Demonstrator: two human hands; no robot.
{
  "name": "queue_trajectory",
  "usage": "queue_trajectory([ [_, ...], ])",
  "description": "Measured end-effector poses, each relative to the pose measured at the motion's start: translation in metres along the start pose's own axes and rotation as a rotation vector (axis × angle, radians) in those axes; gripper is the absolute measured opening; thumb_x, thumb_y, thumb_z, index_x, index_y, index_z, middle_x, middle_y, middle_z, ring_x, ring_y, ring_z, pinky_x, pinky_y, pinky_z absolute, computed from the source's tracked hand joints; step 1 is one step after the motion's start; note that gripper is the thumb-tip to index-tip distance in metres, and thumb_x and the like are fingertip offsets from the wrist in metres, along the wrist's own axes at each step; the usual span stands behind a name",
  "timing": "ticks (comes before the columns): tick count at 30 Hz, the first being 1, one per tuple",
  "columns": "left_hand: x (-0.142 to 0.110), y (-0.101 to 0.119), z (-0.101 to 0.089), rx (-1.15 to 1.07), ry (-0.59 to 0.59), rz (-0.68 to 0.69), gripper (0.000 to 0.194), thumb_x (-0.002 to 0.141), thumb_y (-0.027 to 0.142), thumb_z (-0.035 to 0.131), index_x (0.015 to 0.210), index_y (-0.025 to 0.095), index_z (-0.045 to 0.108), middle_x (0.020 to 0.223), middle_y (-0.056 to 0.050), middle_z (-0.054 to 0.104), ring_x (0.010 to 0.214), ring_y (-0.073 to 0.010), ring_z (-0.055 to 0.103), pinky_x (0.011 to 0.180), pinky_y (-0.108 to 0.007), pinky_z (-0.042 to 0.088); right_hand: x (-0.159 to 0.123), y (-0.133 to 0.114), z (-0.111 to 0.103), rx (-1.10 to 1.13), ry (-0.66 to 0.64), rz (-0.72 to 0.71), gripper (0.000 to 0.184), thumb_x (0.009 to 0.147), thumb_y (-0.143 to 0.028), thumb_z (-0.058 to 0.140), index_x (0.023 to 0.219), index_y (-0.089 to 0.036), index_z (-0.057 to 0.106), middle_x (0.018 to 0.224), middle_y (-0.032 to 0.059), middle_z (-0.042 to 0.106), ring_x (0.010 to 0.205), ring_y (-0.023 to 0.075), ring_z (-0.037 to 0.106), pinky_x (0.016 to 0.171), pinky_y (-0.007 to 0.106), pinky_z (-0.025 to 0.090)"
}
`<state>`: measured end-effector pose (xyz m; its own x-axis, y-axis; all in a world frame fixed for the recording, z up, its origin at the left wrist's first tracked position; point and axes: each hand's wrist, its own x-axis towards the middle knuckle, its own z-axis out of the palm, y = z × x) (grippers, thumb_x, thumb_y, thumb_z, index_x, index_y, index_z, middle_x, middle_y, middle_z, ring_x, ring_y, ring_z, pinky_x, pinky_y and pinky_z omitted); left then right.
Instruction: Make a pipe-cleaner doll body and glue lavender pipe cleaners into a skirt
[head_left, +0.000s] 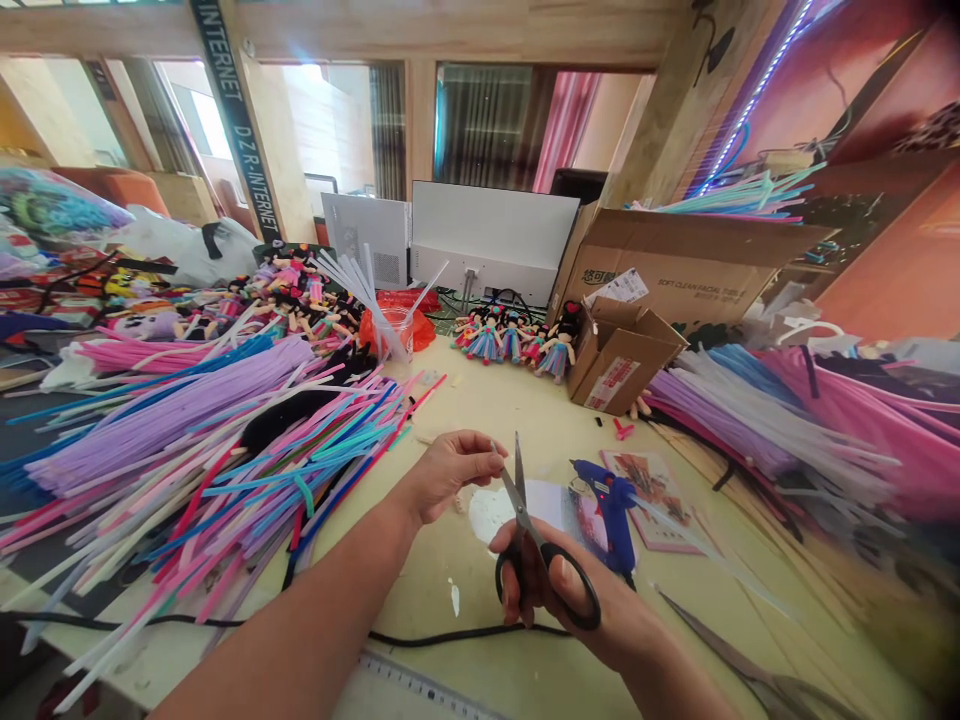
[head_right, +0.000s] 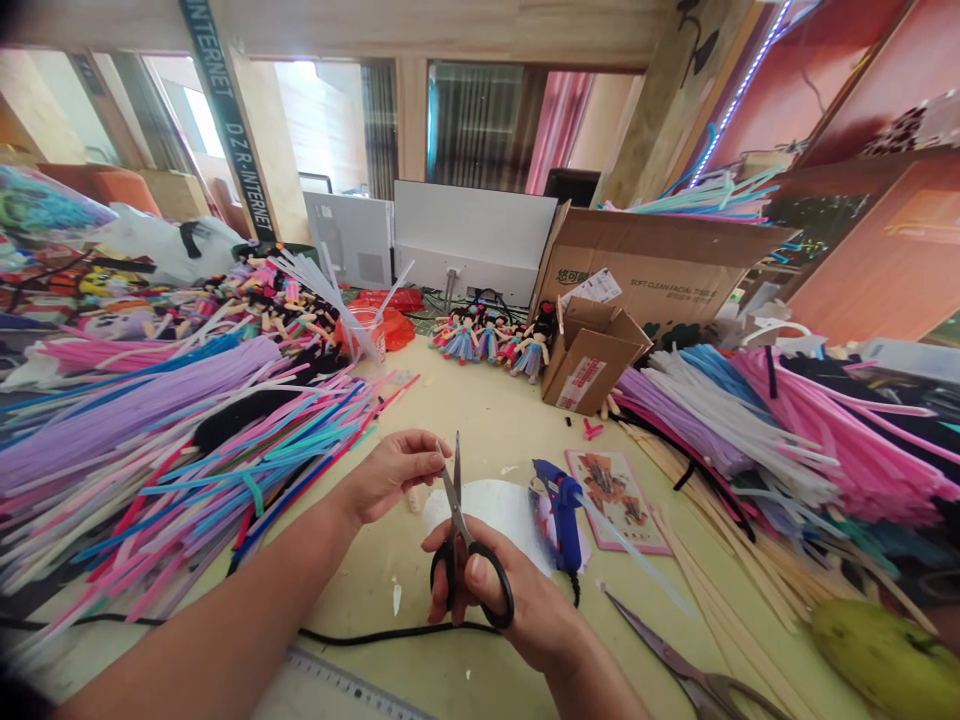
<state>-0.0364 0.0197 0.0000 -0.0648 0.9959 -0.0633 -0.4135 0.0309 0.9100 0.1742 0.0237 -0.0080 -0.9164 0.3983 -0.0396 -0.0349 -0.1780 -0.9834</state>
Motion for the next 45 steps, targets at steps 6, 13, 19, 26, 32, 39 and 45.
queue_trajectory([
  [6,0.004,0.001,-0.01,0.177,0.01,0.086,0.032,0.059,0.032,0.085,0.08,0.011,0.072,0.07,-0.003,0.066,0.065,-0.0107,0.056,0.063,-0.024,0.043,-0.002,-0.007,-0.009,-0.12,0.002,0.057,0.063,0.082,-0.067,0.058,0.115,-0.014,0.055,0.078,0.0054,0.063,0.07,0.016,0.058,0.063,0.028,0.039],
  [13,0.001,0.009,-0.02,0.424,-0.062,0.117,0.029,0.07,0.036,0.077,0.082,0.01,0.072,0.069,-0.005,0.067,0.064,-0.0126,0.058,0.065,-0.025,0.046,-0.004,-0.014,-0.017,-0.232,0.01,0.166,0.06,0.08,-0.066,0.062,0.11,-0.015,0.057,0.072,0.003,0.063,0.062,0.0129,0.051,0.058,0.026,0.033],
  [19,-0.001,0.012,-0.023,0.571,-0.11,0.158,0.028,0.075,0.037,0.071,0.083,0.01,0.072,0.071,-0.005,0.067,0.066,-0.0131,0.059,0.066,-0.024,0.046,-0.005,-0.015,-0.02,-0.262,-0.007,0.179,0.058,0.079,-0.066,0.062,0.106,-0.015,0.057,0.069,0.0011,0.062,0.058,0.0113,0.049,0.055,0.025,0.03],
  [26,-0.002,0.011,-0.022,0.669,-0.119,0.178,0.023,0.08,0.032,0.063,0.082,0.011,0.072,0.07,-0.004,0.066,0.066,-0.0124,0.058,0.064,-0.022,0.046,-0.006,-0.015,-0.02,-0.281,0.01,0.215,0.054,0.08,-0.063,0.062,0.104,-0.015,0.057,0.066,0.0006,0.062,0.056,0.0106,0.048,0.053,0.024,0.028],
  [32,-0.001,0.006,-0.02,0.649,-0.082,0.157,0.02,0.078,0.03,0.061,0.079,0.012,0.07,0.068,-0.004,0.066,0.064,-0.0124,0.06,0.06,-0.021,0.046,-0.004,-0.016,-0.017,-0.268,0.041,0.24,0.048,0.079,-0.059,0.066,0.099,-0.016,0.058,0.063,-0.001,0.062,0.054,0.0109,0.053,0.052,0.024,0.03],
  [39,0.002,-0.004,-0.018,0.691,-0.024,0.199,0.018,0.078,0.027,0.055,0.072,0.014,0.065,0.065,-0.003,0.065,0.063,-0.0119,0.06,0.06,-0.02,0.046,-0.002,-0.015,-0.014,-0.28,0.076,0.259,0.049,0.077,-0.062,0.067,0.094,-0.017,0.058,0.061,-0.0011,0.063,0.054,0.0116,0.054,0.051,0.023,0.03],
  [45,0.002,-0.005,-0.014,0.733,0.034,0.207,0.017,0.074,0.024,0.052,0.068,0.014,0.065,0.062,-0.001,0.063,0.06,-0.0116,0.059,0.058,-0.02,0.045,-0.001,-0.016,-0.013,-0.285,0.082,0.262,0.051,0.075,-0.063,0.067,0.092,-0.015,0.058,0.061,-0.001,0.062,0.053,0.011,0.054,0.051,0.023,0.032],
])
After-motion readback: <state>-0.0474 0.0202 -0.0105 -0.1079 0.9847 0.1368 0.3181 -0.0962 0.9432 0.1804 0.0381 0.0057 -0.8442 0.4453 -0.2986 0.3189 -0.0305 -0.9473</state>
